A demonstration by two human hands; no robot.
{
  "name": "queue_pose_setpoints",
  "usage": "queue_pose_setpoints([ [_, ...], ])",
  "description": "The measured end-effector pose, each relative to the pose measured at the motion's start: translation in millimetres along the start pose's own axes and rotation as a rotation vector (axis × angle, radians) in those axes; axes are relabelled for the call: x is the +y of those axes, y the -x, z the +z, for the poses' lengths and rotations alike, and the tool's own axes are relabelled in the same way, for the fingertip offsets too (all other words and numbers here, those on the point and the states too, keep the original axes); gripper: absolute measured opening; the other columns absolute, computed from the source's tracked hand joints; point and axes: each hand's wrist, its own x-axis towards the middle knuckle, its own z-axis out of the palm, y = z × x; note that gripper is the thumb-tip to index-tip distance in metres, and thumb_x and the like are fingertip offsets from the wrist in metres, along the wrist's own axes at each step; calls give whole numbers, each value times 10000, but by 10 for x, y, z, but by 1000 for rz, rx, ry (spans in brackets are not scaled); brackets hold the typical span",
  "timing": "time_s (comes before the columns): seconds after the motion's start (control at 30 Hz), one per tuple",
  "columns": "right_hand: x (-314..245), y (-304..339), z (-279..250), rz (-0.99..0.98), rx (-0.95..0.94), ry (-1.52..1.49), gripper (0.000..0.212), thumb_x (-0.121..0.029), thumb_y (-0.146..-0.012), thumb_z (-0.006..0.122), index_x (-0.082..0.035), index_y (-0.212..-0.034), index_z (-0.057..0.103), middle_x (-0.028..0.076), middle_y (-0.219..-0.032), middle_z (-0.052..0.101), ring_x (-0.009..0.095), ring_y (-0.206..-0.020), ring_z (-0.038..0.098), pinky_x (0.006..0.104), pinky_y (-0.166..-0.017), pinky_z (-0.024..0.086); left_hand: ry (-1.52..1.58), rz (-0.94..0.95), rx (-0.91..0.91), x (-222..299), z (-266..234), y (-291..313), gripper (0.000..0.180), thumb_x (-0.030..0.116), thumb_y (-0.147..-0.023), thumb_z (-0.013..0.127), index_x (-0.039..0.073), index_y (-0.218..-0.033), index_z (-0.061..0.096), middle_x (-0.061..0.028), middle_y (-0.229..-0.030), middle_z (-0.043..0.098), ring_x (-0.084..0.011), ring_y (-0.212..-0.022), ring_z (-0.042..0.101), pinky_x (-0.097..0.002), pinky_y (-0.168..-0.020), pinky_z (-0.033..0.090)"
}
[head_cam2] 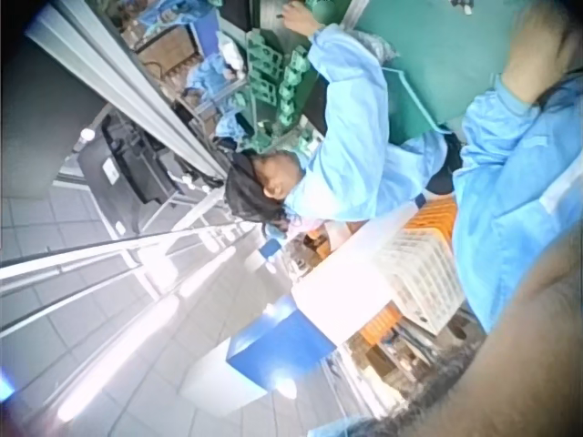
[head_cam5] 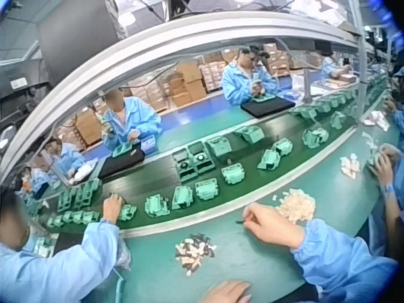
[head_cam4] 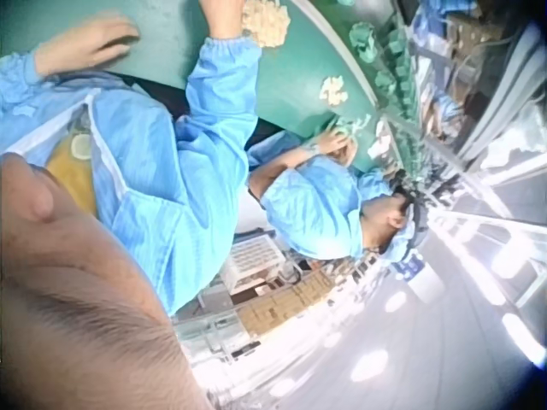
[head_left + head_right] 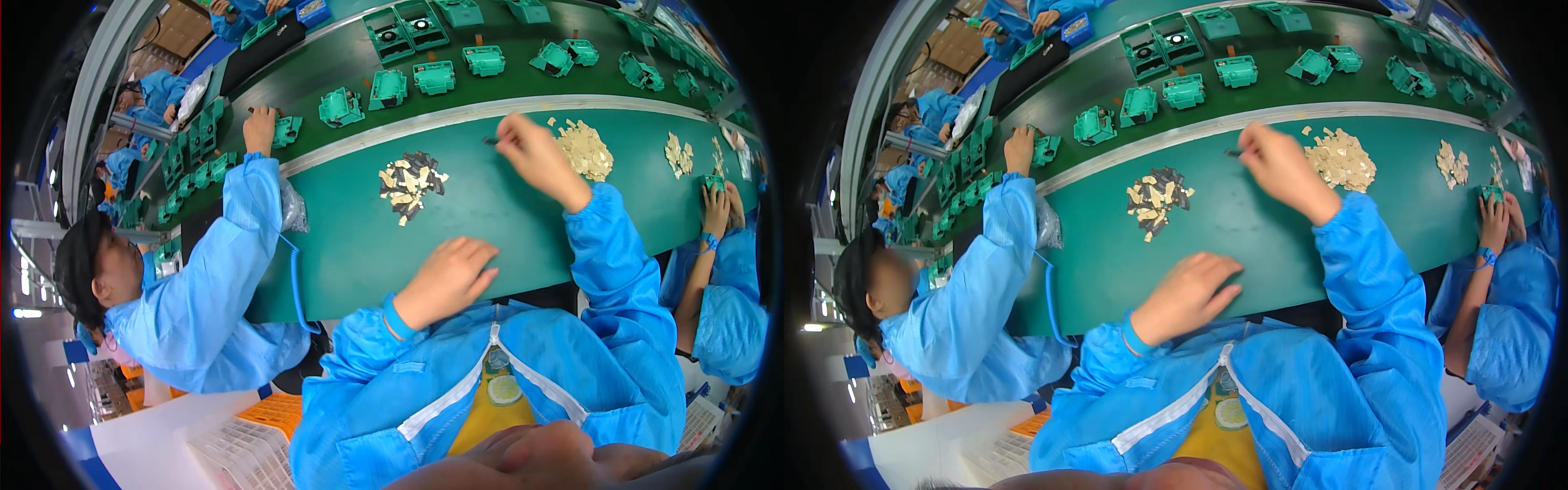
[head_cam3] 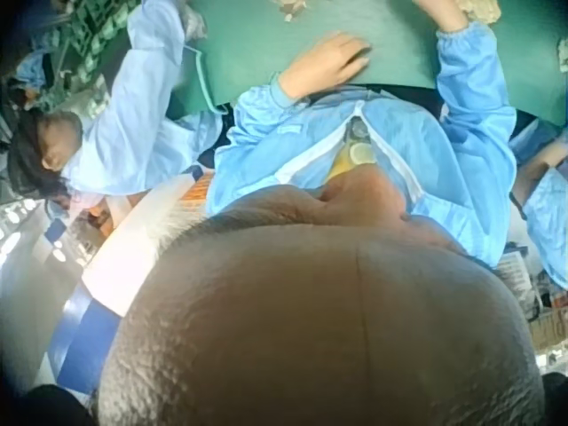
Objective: The person assembles small green plastic housing components and metallic parts by hand on an electronics factory assembly line.
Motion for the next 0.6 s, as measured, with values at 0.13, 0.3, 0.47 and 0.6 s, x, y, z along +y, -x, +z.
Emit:
queue_pose_setpoints([
  [0.13,247,160,-498,49,256,-172,127,5,-928,630,-2,-1049,670,111,-900,687,258,-819,669,354,-725,525,75,0,13,3,-117,-523,267,199,-971,676,36,-1181,693,-171,-1068,718,-375,-998,677,-445,-897,542],
  [0.3,484,337,-515,-303,440,121,105,24,-882,665,-10,-978,690,116,-950,674,298,-934,629,375,-800,500,584,-227,100,-233,209,-1417,273,188,-1038,621,3,-1233,668,-110,-1062,748,-174,-963,705,-328,-858,552],
  [0.47,437,369,-439,-376,483,153,185,85,-827,691,-20,-979,675,124,-923,673,338,-871,635,426,-790,505,1115,-226,366,-359,604,-1856,318,163,-1073,571,6,-1347,543,-76,-1091,677,-133,-941,639,-298,-858,526],
  [0.6,424,317,-487,-338,490,150,216,99,-812,695,-18,-992,668,117,-903,676,338,-821,629,428,-792,507,1109,-155,445,-429,682,-1893,293,165,-1084,548,-3,-1324,541,-77,-1061,661,-137,-951,630,-294,-862,523],
])
